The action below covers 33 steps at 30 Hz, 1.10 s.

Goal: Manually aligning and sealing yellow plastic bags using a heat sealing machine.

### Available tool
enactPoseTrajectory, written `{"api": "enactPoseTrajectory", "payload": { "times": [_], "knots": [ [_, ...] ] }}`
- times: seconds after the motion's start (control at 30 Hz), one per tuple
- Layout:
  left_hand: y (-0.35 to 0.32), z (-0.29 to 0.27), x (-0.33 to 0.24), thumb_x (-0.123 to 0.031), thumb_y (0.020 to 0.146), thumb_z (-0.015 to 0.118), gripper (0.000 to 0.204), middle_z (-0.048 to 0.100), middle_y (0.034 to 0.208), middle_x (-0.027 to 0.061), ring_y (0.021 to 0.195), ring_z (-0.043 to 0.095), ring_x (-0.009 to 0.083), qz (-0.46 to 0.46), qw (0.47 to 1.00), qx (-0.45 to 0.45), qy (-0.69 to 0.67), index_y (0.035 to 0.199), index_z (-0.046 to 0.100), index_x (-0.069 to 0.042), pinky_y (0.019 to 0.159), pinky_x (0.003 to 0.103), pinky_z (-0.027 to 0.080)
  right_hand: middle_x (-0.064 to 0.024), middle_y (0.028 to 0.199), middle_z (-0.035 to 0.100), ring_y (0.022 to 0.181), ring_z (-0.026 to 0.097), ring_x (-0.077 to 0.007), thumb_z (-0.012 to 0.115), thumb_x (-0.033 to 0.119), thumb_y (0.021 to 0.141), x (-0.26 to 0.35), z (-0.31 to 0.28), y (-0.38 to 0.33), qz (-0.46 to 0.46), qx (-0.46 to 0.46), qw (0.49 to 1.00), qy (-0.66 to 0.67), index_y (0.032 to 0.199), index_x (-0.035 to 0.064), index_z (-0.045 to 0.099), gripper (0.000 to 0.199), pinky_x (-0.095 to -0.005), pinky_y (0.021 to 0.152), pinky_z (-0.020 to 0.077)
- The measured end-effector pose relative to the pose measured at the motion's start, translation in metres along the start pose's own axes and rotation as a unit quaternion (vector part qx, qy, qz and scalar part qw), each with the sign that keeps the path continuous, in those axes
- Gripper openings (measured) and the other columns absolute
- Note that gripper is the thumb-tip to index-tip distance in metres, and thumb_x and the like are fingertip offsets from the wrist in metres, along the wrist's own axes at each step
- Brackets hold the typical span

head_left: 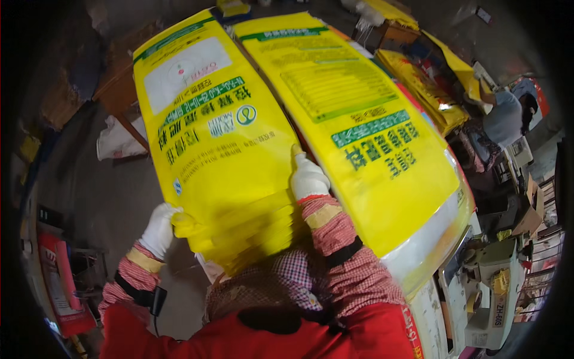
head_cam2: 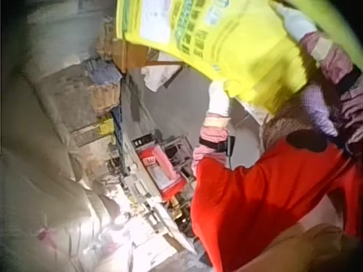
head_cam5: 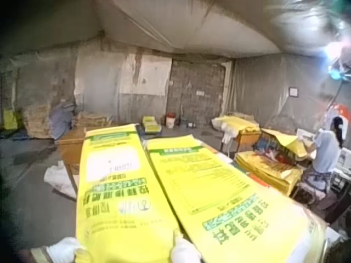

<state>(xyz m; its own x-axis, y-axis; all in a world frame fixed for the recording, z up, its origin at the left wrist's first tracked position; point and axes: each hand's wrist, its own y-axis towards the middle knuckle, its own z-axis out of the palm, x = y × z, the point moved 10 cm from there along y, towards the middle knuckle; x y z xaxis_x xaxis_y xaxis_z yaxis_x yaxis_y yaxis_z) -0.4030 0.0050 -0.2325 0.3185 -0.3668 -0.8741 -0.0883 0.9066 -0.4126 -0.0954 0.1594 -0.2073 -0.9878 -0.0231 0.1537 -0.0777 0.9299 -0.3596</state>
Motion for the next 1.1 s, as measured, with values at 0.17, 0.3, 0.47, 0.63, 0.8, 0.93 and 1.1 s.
{"api": "enactPoseTrajectory", "payload": {
  "times": [0.17, 0.3, 0.47, 0.63, 0.8, 0.93, 1.1],
  "knots": [
    [-0.011, 0.04, 0.106, -0.009, 0.084, 0.05, 0.019, 0.062, 0.086, 0.0094, 0.079, 0.061, 0.0204, -0.161, 0.986, 0.0, 0.05, 0.097, 0.055, 0.004, 0.067, 0.03, 0.05, -0.0166, 0.11, 0.055, 0.099, 0.056, -0.0291, 0.041, 0.005, 0.084, -0.084, 0.19, 0.083, -0.042, -0.26, 0.942, -0.208, 0.135, 0.0047, 0.032, 0.052, -0.0436, 0.074, 0.0495],
    [-0.012, 0.012, 0.142, -0.022, 0.085, 0.055, 0.03, 0.057, 0.082, 0.0261, 0.076, 0.058, 0.0342, -0.029, 0.911, -0.053, 0.408, 0.084, 0.051, 0.008, 0.067, 0.04, 0.045, -0.016, 0.109, 0.056, 0.098, 0.057, -0.0291, 0.041, 0.005, 0.083, -0.086, 0.211, 0.057, -0.032, -0.236, 0.96, -0.145, 0.133, 0.0048, 0.035, 0.051, -0.0427, 0.074, 0.0494],
    [-0.034, 0.074, 0.116, -0.018, 0.084, 0.057, 0.026, 0.061, 0.084, 0.0199, 0.076, 0.059, 0.0271, -0.022, 0.925, -0.049, 0.377, 0.092, 0.055, 0.007, 0.065, 0.036, 0.045, -0.0153, 0.108, 0.056, 0.097, 0.057, -0.029, 0.042, 0.005, 0.083, -0.108, 0.197, 0.04, 0.009, -0.256, 0.963, -0.083, 0.131, 0.005, 0.038, 0.049, -0.0416, 0.075, 0.0493],
    [-0.05, 0.101, 0.113, -0.008, 0.079, 0.061, 0.019, 0.06, 0.072, 0.008, 0.065, 0.056, 0.0188, 0.066, 0.874, 0.127, 0.465, 0.093, 0.059, 0.005, 0.06, 0.031, 0.046, -0.0146, 0.108, 0.057, 0.095, 0.058, -0.029, 0.043, 0.005, 0.082, -0.084, 0.146, 0.057, 0.098, -0.322, 0.941, -0.025, 0.128, 0.0051, 0.041, 0.046, -0.0405, 0.075, 0.0491],
    [-0.032, 0.046, 0.146, -0.02, 0.067, 0.073, 0.043, 0.053, 0.101, 0.021, 0.092, 0.053, 0.0272, -0.025, 0.818, 0.039, 0.573, 0.096, 0.055, 0.006, 0.075, 0.036, 0.045, -0.0139, 0.107, 0.058, 0.094, 0.058, -0.029, 0.044, 0.005, 0.081, -0.107, 0.122, -0.008, 0.123, -0.398, 0.908, 0.045, 0.126, 0.0053, 0.044, 0.045, -0.0395, 0.076, 0.049],
    [-0.039, 0.079, 0.083, -0.028, 0.05, 0.081, 0.067, 0.036, 0.123, 0.0258, 0.111, 0.038, 0.0392, 0.153, 0.655, -0.021, 0.739, 0.098, 0.05, 0.007, 0.093, 0.044, 0.036, -0.0133, 0.106, 0.058, 0.093, 0.059, -0.029, 0.045, 0.005, 0.081, -0.124, 0.116, -0.052, 0.134, -0.448, 0.88, 0.085, 0.124, 0.0054, 0.046, 0.043, -0.0386, 0.076, 0.0489],
    [-0.059, 0.177, 0.061, -0.022, 0.061, 0.073, 0.04, 0.053, 0.107, 0.0186, 0.09, 0.054, 0.0369, 0.345, 0.502, 0.262, 0.748, 0.089, 0.054, -0.002, 0.077, 0.042, 0.046, -0.0126, 0.105, 0.059, 0.092, 0.059, -0.0289, 0.046, 0.005, 0.08, -0.131, 0.088, -0.083, 0.114, -0.503, 0.843, 0.154, 0.121, 0.0056, 0.049, 0.041, -0.0375, 0.077, 0.0487]
  ]
}}
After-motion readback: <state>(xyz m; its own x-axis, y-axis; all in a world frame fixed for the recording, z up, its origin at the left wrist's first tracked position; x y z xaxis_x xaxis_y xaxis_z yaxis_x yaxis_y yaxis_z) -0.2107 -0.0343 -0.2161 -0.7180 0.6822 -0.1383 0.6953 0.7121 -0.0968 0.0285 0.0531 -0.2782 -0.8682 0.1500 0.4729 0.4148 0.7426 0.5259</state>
